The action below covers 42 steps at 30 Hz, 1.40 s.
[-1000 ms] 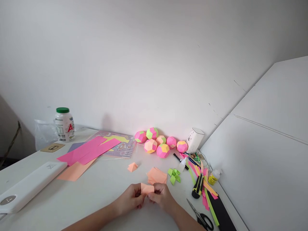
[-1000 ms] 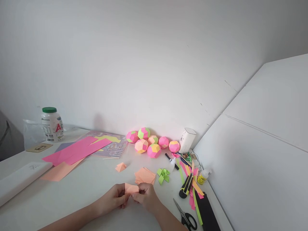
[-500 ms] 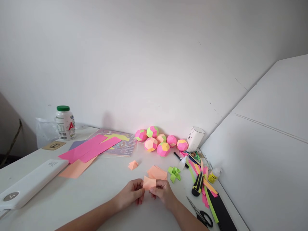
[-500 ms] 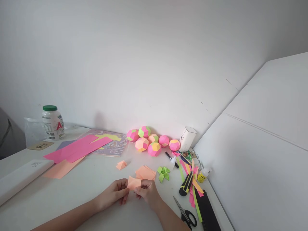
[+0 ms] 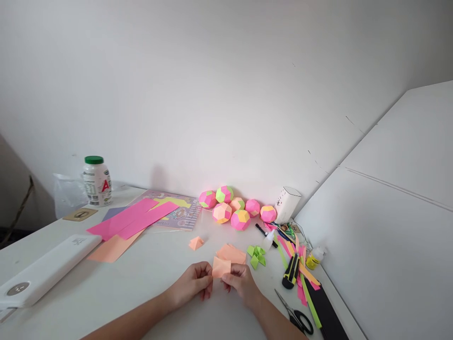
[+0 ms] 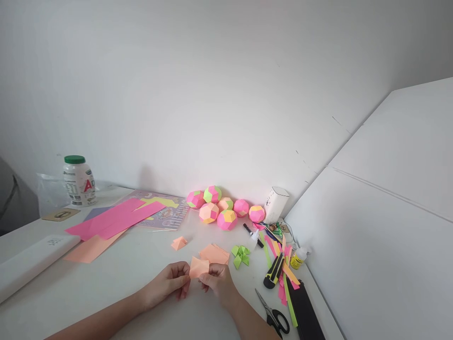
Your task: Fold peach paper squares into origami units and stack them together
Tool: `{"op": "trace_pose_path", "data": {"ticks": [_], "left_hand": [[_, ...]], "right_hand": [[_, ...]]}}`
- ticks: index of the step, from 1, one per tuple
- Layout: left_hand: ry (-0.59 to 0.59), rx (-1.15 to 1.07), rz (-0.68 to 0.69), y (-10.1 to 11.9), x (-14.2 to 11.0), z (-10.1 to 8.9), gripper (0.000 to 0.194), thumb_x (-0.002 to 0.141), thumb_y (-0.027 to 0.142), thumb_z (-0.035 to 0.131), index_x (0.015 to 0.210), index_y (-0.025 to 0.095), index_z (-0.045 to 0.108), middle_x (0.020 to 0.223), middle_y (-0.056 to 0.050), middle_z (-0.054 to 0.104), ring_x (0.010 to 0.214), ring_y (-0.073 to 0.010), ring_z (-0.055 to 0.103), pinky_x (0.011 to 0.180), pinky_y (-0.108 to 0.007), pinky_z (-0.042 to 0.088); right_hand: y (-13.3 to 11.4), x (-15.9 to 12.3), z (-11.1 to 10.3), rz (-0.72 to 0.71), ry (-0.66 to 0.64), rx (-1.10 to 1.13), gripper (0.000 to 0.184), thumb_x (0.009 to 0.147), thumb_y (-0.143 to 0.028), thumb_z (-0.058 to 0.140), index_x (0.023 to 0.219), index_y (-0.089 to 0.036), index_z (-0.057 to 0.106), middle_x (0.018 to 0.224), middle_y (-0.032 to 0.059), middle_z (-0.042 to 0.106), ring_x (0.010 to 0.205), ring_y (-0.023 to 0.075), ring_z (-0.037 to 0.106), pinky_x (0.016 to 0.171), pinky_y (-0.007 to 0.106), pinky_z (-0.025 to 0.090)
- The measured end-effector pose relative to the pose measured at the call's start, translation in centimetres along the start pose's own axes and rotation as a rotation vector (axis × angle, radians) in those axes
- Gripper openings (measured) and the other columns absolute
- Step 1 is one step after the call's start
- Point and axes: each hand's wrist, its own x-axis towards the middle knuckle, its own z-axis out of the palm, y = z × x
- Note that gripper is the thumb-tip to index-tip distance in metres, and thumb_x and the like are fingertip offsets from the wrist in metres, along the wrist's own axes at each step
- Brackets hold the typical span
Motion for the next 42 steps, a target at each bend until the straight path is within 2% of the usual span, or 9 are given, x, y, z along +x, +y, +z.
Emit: {"op": "trace_pose_path", "data": {"ticks": [6,11,20,24,27,30,35,38,42], "left_hand": [[-0.003,-0.014,0.003,0.3,-0.3,0.1,0.025,0.068,0.031,0.060,0.062,0.020,0.038,0.050,0.003,0.058,0.046,-0.0122,0.054,0.044,-0.023,0.037],[0.021,-0.067,0.070,0.1,-0.2,-0.1,0.034,0.073,0.044,0.062,0.073,0.021,0.037,0.070,-0.001,0.063,0.067,-0.0173,0.063,0.046,-0.023,0.042],[0.051,-0.103,0.097,-0.8,0.3,-0.3,0.042,0.075,0.045,0.062,0.071,0.023,0.027,0.055,0.007,0.054,0.044,-0.0093,0.053,0.043,-0.021,0.038],[0.046,-0.088,0.095,-0.6,0.3,-0.3,0.038,0.075,0.047,0.061,0.075,0.022,0.033,0.059,0.006,0.055,0.047,-0.0097,0.053,0.045,-0.022,0.039],[-0.002,-0.033,0.096,-0.6,0.2,-0.4,0.032,0.078,0.048,0.058,0.082,0.020,0.041,0.062,0.005,0.054,0.049,-0.0099,0.053,0.047,-0.023,0.041],[-0.051,0.064,0.087,-0.8,0.0,-0.5,0.033,0.080,0.049,0.054,0.091,0.018,0.049,0.060,0.004,0.053,0.053,-0.0115,0.053,0.051,-0.025,0.042],[-0.063,0.132,0.052,-0.6,-0.1,-0.5,0.041,0.080,0.051,0.052,0.099,0.015,0.055,0.058,0.003,0.052,0.056,-0.0134,0.052,0.053,-0.026,0.043],[-0.052,0.178,0.103,-0.1,-0.2,-0.3,0.039,0.079,0.052,0.052,0.092,0.017,0.059,0.072,0.000,0.053,0.059,-0.0136,0.053,0.054,-0.026,0.044],[-0.012,0.270,0.133,0.0,-0.2,-0.1,0.036,0.078,0.052,0.053,0.071,0.016,0.057,0.100,-0.005,0.048,0.058,-0.0103,0.054,0.052,-0.026,0.046]], "right_hand": [[-0.3,0.0,0.1,0.006,0.016,0.020,0.020,0.066,-0.028,0.065,0.054,-0.013,0.060,0.049,-0.0012,0.054,0.047,0.0102,0.048,0.045,0.022,0.037],[-0.2,-0.1,0.2,-0.003,0.004,-0.006,0.022,0.067,-0.032,0.065,0.057,-0.013,0.057,0.051,-0.0016,0.054,0.046,0.0098,0.048,0.045,0.022,0.039],[0.5,-0.2,-0.1,-0.031,-0.013,-0.015,0.017,0.072,-0.025,0.055,0.059,-0.015,0.052,0.056,-0.0016,0.052,0.049,0.0098,0.049,0.044,0.021,0.039],[0.5,-0.6,0.2,-0.152,0.007,0.010,0.005,0.073,-0.021,0.050,0.072,-0.018,0.046,0.081,0.0022,0.056,0.052,0.0091,0.051,0.043,0.020,0.039],[0.4,-0.8,0.5,-0.241,0.006,-0.113,0.021,0.068,-0.013,0.052,0.086,-0.021,0.049,0.107,0.0043,0.048,0.060,0.0080,0.050,0.046,0.020,0.041],[0.6,-0.5,0.6,-0.259,-0.013,-0.212,0.028,0.067,-0.010,0.051,0.092,-0.022,0.054,0.102,0.0037,0.045,0.057,0.0074,0.044,0.046,0.020,0.041],[1.1,-0.1,0.2,-0.211,-0.015,-0.194,0.016,0.071,-0.015,0.056,0.086,-0.020,0.059,0.109,0.0058,0.044,0.058,0.0071,0.047,0.044,0.020,0.043],[1.1,0.0,0.1,-0.202,-0.011,-0.167,0.009,0.075,-0.023,0.059,0.083,-0.018,0.058,0.112,0.0074,0.044,0.060,0.0079,0.050,0.045,0.021,0.045],[0.7,-0.1,0.2,-0.195,0.000,-0.150,0.019,0.076,-0.033,0.062,0.077,-0.016,0.054,0.107,0.0071,0.048,0.056,0.0069,0.048,0.045,0.021,0.044]]}}
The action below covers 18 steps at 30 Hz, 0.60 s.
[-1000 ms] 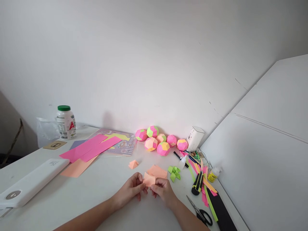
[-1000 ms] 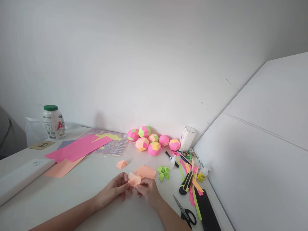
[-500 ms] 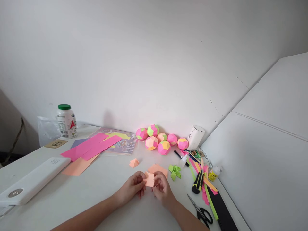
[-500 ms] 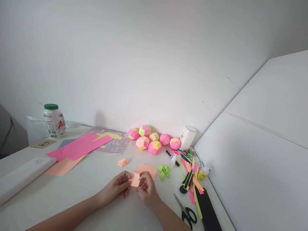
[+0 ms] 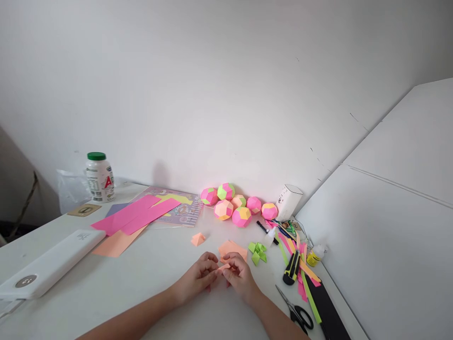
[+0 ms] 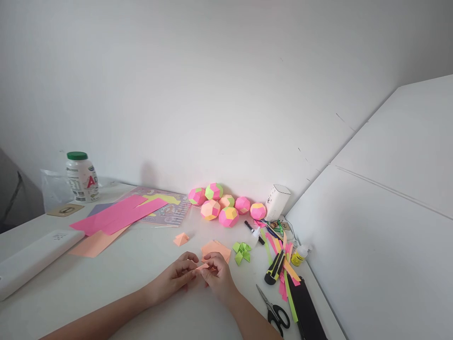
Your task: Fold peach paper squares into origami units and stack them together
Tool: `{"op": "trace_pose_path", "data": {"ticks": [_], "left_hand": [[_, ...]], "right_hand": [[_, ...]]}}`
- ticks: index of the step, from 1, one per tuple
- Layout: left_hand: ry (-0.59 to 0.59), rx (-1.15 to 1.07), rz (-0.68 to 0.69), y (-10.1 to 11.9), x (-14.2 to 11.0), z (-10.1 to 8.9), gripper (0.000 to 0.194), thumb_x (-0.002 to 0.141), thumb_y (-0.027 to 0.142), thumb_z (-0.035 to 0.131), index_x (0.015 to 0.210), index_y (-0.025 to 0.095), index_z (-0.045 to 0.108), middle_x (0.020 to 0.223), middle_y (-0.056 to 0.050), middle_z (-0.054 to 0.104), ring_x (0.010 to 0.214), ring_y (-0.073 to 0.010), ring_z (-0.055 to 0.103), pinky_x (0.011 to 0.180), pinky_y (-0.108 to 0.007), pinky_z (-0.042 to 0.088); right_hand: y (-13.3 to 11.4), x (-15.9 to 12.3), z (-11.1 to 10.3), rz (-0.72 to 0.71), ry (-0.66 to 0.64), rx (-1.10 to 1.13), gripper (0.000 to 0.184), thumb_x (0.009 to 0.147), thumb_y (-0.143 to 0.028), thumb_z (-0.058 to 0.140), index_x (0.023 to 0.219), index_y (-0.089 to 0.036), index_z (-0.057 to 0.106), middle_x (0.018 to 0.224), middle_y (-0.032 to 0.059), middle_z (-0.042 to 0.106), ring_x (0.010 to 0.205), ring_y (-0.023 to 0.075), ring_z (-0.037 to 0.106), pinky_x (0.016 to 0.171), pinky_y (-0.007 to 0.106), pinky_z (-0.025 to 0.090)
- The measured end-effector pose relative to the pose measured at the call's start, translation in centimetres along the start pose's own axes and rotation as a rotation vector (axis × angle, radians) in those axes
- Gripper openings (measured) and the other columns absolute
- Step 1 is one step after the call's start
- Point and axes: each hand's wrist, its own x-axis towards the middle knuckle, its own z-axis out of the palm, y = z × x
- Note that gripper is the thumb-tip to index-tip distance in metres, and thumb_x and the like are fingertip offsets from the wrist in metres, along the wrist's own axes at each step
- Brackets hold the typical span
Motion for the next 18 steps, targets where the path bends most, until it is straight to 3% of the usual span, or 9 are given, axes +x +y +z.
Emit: {"op": "trace_pose_path", "data": {"ticks": [3,6,13,18], "left_hand": [[0.037,-0.007,-0.010,-0.5,0.1,0.1,0.037,0.076,0.050,0.056,0.064,0.018,0.043,0.091,-0.003,0.051,0.052,-0.0086,0.053,0.050,-0.024,0.043],[0.035,-0.054,-0.013,-1.0,0.1,0.2,0.036,0.078,0.048,0.055,0.065,0.020,0.035,0.067,0.003,0.053,0.051,-0.0107,0.052,0.049,-0.024,0.040],[0.003,-0.159,-0.026,-1.5,0.1,0.2,0.039,0.073,0.045,0.062,0.065,0.021,0.033,0.063,0.004,0.052,0.052,-0.0098,0.048,0.050,-0.023,0.037],[-0.087,-0.176,-0.015,-1.6,0.0,-0.3,0.033,0.079,0.046,0.057,0.071,0.019,0.040,0.061,0.006,0.046,0.052,-0.0073,0.043,0.051,-0.021,0.034]], "right_hand": [[-0.2,-0.1,0.1,0.072,-0.019,-0.003,0.023,0.077,-0.037,0.061,0.076,-0.016,0.052,0.076,0.0006,0.054,0.051,0.0076,0.046,0.046,0.021,0.041],[-0.3,-0.2,0.0,0.138,-0.011,0.009,0.029,0.075,-0.040,0.063,0.069,-0.017,0.046,0.055,-0.0056,0.045,0.049,0.0094,0.047,0.045,0.020,0.039],[-0.5,-0.2,-0.1,0.133,-0.035,-0.049,0.031,0.075,-0.039,0.062,0.063,-0.017,0.044,0.051,-0.0063,0.041,0.046,0.0078,0.040,0.044,0.020,0.031],[-0.3,-0.1,-0.1,0.097,-0.058,-0.115,0.037,0.077,-0.037,0.062,0.055,-0.017,0.040,0.049,-0.0070,0.032,0.045,0.0065,0.030,0.043,0.021,0.021]]}}
